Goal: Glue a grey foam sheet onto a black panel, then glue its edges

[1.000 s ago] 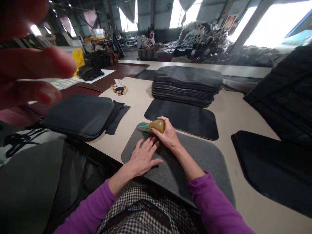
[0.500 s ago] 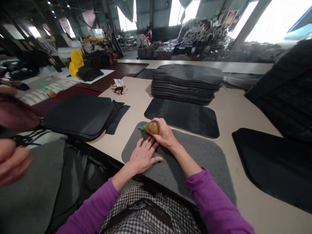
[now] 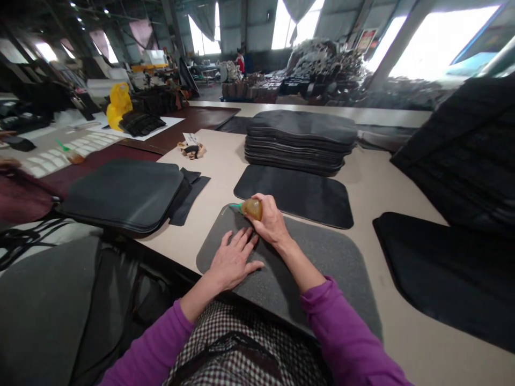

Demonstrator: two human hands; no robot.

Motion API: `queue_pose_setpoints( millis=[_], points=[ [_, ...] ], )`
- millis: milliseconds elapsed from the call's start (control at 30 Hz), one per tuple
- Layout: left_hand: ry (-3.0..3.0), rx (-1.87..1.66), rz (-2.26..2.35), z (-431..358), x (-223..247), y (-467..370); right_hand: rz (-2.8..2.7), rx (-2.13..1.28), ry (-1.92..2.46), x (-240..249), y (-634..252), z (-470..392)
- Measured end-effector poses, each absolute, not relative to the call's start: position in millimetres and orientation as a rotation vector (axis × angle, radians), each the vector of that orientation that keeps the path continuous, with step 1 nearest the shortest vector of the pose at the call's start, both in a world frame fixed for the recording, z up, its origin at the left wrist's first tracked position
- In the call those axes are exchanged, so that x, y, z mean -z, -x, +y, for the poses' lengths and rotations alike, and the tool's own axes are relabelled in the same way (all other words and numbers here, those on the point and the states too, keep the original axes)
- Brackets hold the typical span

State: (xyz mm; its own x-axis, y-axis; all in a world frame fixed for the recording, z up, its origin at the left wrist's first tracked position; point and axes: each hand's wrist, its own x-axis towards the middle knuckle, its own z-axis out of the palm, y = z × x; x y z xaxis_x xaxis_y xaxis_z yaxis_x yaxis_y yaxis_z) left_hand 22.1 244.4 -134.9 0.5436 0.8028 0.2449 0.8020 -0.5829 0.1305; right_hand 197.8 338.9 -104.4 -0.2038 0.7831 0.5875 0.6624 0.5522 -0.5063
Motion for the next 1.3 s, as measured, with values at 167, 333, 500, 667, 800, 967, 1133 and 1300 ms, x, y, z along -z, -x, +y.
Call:
queue_pose_setpoints(
  millis=[167, 333, 500, 667, 800, 967, 1133, 1300],
  points=[
    [-2.748, -0.457, 1.488, 244.2, 137.3, -22.9, -1.901, -0.159, 1.234, 102.3, -207.9, 335.1],
    [-2.752, -0.43, 1.519, 244.2, 137.9, -23.3, -1.878, -0.137, 1.273, 101.7, -217.2, 331.0],
    [-2.774, -0.417, 1.523, 244.5, 140.6, -23.3, -1.855, -0.121, 1.328, 98.3, -229.7, 320.8],
    [-2.77, -0.342, 1.527, 246.9, 138.4, -22.7, -1.83, -0.103, 1.359, 94.6, -244.8, 309.3],
    [-2.79, -0.292, 1.506, 256.4, 125.2, -29.0, -1.783, -0.091, 1.365, 95.8, -252.1, 305.7],
    [-2.849, -0.267, 1.458, 279.3, 121.9, -41.0, -1.775, -0.1, 1.413, 97.3, -254.6, 303.4],
    [-2.843, -0.239, 1.473, 290.5, 138.0, -38.8, -1.765, -0.099, 1.438, 91.1, -264.4, 295.0],
    [-2.848, -0.252, 1.457, 289.4, 140.2, -36.0, -1.764, -0.058, 1.489, 85.9, -286.8, 278.0]
  ],
)
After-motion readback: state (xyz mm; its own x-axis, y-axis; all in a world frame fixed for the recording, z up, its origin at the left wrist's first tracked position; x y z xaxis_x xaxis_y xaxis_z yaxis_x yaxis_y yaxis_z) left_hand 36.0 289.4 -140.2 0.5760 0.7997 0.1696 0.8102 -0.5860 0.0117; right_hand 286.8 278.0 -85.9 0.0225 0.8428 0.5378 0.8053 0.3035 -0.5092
